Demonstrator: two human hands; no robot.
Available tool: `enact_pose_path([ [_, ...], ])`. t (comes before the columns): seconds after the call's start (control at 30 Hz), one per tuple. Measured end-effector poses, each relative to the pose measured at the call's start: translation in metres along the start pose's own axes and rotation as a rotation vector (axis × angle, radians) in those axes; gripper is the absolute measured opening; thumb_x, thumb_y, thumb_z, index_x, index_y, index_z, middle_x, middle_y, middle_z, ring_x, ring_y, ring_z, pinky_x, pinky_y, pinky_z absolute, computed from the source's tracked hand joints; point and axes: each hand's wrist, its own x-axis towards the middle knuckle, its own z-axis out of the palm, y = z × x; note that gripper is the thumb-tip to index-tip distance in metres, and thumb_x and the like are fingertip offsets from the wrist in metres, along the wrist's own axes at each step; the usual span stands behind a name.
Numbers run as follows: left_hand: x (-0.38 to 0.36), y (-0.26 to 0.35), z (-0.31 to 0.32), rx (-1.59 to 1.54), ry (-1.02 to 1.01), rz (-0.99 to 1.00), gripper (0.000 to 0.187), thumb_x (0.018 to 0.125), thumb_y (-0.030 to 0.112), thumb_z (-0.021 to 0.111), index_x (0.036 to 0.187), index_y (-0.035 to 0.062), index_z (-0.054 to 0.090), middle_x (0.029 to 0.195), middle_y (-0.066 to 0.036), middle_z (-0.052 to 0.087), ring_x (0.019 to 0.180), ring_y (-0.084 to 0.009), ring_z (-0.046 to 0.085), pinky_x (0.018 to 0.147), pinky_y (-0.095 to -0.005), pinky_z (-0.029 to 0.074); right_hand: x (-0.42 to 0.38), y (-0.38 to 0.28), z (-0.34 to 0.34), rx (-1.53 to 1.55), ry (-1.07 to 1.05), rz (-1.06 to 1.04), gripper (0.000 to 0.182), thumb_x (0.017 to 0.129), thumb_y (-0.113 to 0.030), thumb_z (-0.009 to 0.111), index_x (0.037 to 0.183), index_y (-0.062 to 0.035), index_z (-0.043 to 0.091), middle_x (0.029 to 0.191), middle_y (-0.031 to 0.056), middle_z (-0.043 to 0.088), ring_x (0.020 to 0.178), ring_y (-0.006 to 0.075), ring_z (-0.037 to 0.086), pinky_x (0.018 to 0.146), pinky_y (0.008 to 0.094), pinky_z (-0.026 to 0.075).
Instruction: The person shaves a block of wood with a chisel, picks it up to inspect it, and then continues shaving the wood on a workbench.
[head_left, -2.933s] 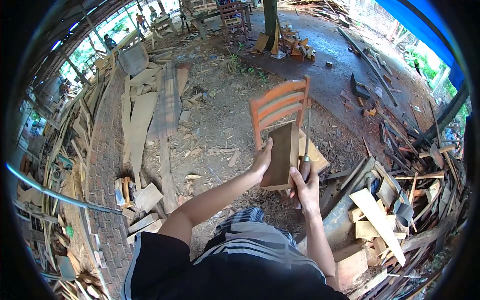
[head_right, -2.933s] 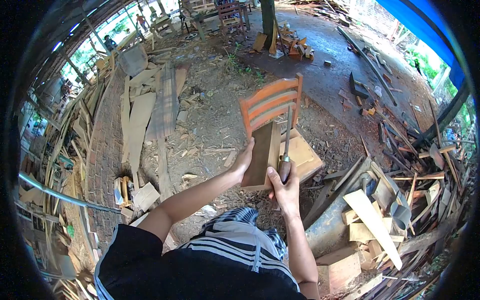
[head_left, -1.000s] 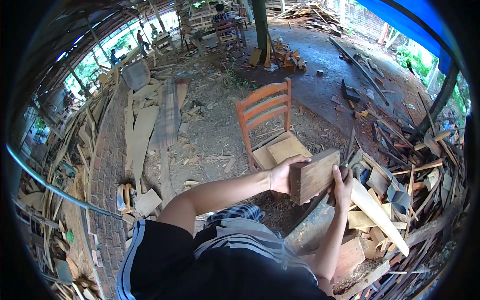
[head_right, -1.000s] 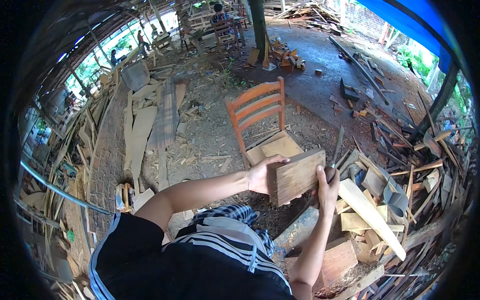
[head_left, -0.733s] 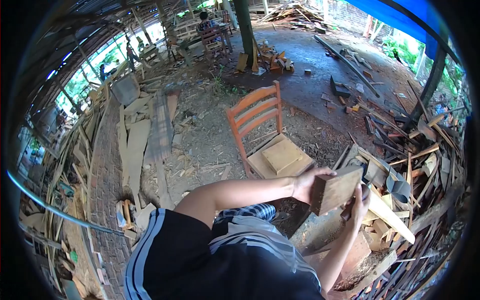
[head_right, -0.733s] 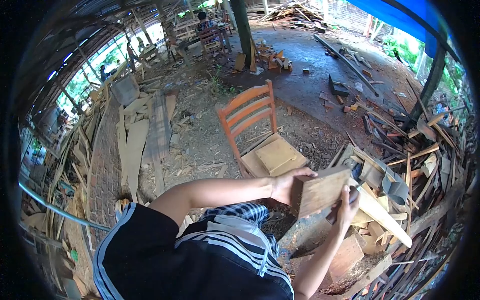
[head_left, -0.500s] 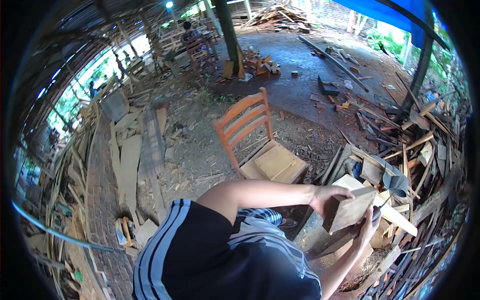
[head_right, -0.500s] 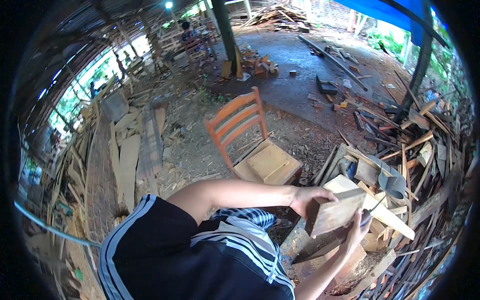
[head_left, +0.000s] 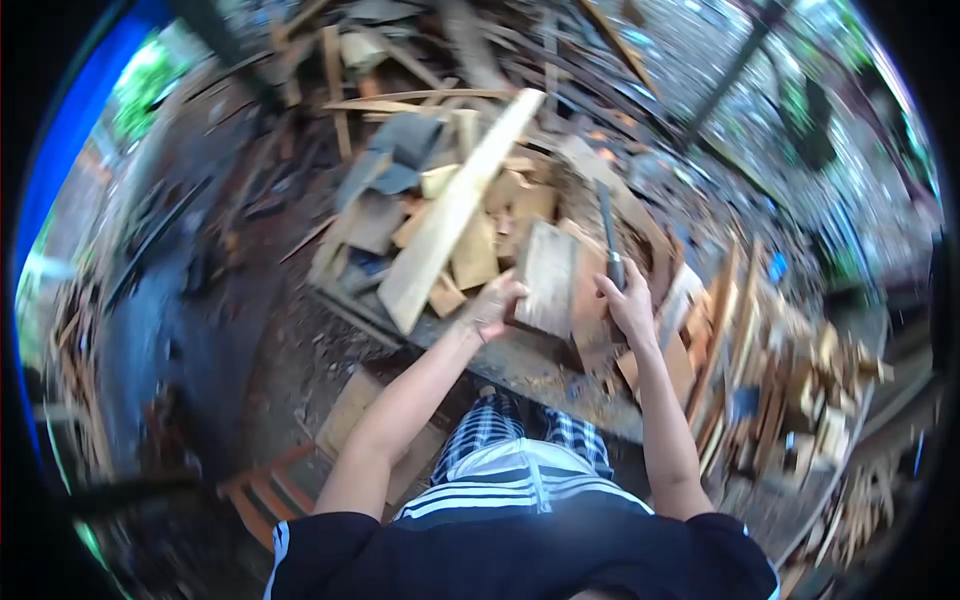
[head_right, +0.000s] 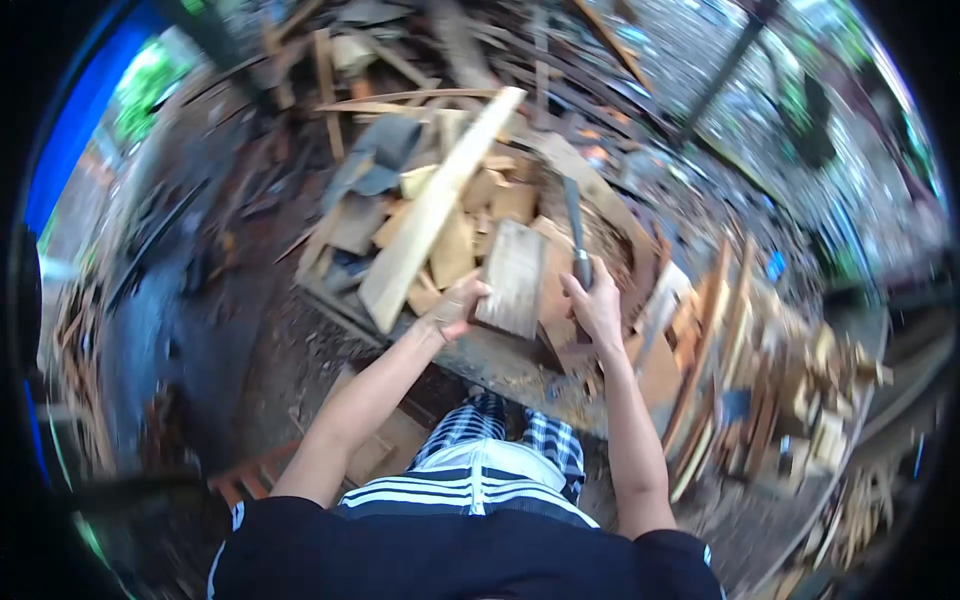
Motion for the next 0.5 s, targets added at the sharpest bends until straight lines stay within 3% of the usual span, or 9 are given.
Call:
enact_pose_path([
  [0.07, 0.026, -0.016, -0.015, 0.134, -0.01, 0.018, 0.056, 0.084, 0.008, 0.06, 0.136, 0.0001, 0.042, 0.126, -0.011, 0.058, 0.113, -0.0208, 0.06, 0.099, -0.0383, 0.05, -0.02, 0.002, -0.009, -0.116, 0.053, 0.071, 0.037, 0.087, -0.028, 0.069, 0.113, -0.0032, 0.057, 0.07, 0.011, 0.062, 0.053, 0.0189, 0.063, 0.051, 0.0344, 0.05],
  [0.2, 0.054, -0.055, -0.021, 0.095, 0.024, 0.056, 0.047, 0.086, 0.009, 0.057, 0.132, 0.001, 0.047, 0.125, -0.01, 0.059, 0.112, -0.0215, 0.061, 0.099, -0.0387, 0.049, -0.056, 0.028, -0.004, -0.23, 0.096, 0.09, 0.042, 0.087, -0.029, 0.068, 0.118, -0.0021, 0.058, 0.076, 0.0166, 0.066, 0.066, 0.0262, 0.067, 0.064, 0.0394, 0.052],
  [0.27, 0.065, -0.07, -0.017, -0.17, 0.087, -0.038, 0.041, 0.089, 0.011, 0.052, 0.129, 0.0022, 0.049, 0.121, -0.008, 0.06, 0.113, -0.0208, 0.06, 0.098, -0.0397, 0.049, -0.075, 0.033, -0.001, -0.266, 0.165, 0.087, 0.043, 0.086, -0.029, 0.069, 0.117, 0.0002, 0.058, 0.076, 0.017, 0.066, 0.063, 0.025, 0.067, 0.06, 0.0382, 0.052],
  [0.3, 0.072, -0.077, -0.012, -0.222, 0.064, -0.048, 0.036, 0.089, 0.012, 0.049, 0.124, 0.0035, 0.052, 0.116, -0.007, 0.062, 0.112, -0.0207, 0.059, 0.096, -0.0397, 0.048, -0.085, 0.013, -0.003, -0.22, 0.129, 0.219, 0.046, 0.086, -0.027, 0.07, 0.118, 0.0025, 0.057, 0.075, 0.0176, 0.067, 0.059, 0.024, 0.067, 0.058, 0.0373, 0.052],
  [0.33, 0.084, -0.086, -0.012, -0.22, 0.045, -0.069, 0.036, 0.089, 0.012, 0.049, 0.124, 0.0035, 0.052, 0.116, -0.007, 0.062, 0.112, -0.0207, 0.059, 0.096, -0.0397, 0.048, -0.091, 0.008, -0.004, -0.243, 0.148, 0.215, 0.046, 0.085, -0.024, 0.07, 0.118, 0.0037, 0.056, 0.074, 0.0174, 0.067, 0.056, 0.0227, 0.067, 0.054, 0.0366, 0.052],
  [0.4, 0.105, -0.098, -0.001, -0.063, 0.221, 0.121, 0.036, 0.089, 0.011, 0.049, 0.123, 0.0032, 0.051, 0.118, -0.009, 0.06, 0.111, -0.0225, 0.059, 0.098, -0.0377, 0.046, -0.094, 0.008, -0.007, -0.258, 0.152, 0.201, 0.043, 0.085, -0.022, 0.068, 0.119, 0.0019, 0.055, 0.075, 0.0194, 0.067, 0.061, 0.0278, 0.068, 0.057, 0.0389, 0.052],
  [0.43, 0.11, -0.1, 0.006, 0.072, 0.215, 0.192, 0.035, 0.09, 0.012, 0.047, 0.122, -0.0014, 0.048, 0.12, -0.015, 0.057, 0.11, -0.029, 0.057, 0.102, -0.0397, 0.042, -0.096, 0.014, -0.007, -0.26, 0.165, 0.207, 0.043, 0.085, -0.022, 0.068, 0.119, 0.0019, 0.055, 0.075, 0.0194, 0.067, 0.061, 0.0278, 0.068, 0.057, 0.0389, 0.052],
  [0.47, 0.107, -0.101, 0.007, 0.074, 0.207, 0.187, 0.035, 0.09, 0.012, 0.047, 0.122, -0.0014, 0.048, 0.12, -0.015, 0.057, 0.11, -0.029, 0.057, 0.102, -0.0397, 0.042, -0.095, 0.023, -0.007, -0.273, 0.14, 0.149, 0.042, 0.086, -0.024, 0.065, 0.118, 0.0002, 0.054, 0.078, 0.0218, 0.067, 0.068, 0.0325, 0.069, 0.061, 0.0423, 0.053],
  [0.5, 0.103, -0.097, 0.008, 0.607, 0.323, 0.305, 0.041, 0.091, 0.013, 0.046, 0.128, -0.0059, 0.043, 0.128, -0.022, 0.051, 0.119, -0.0338, 0.051, 0.106, -0.0411, 0.039, -0.09, 0.032, -0.007, -0.287, 0.114, 0.082, 0.041, 0.087, -0.027, 0.063, 0.118, -0.0016, 0.053, 0.081, 0.0241, 0.067, 0.074, 0.0371, 0.069, 0.066, 0.0456, 0.053],
])
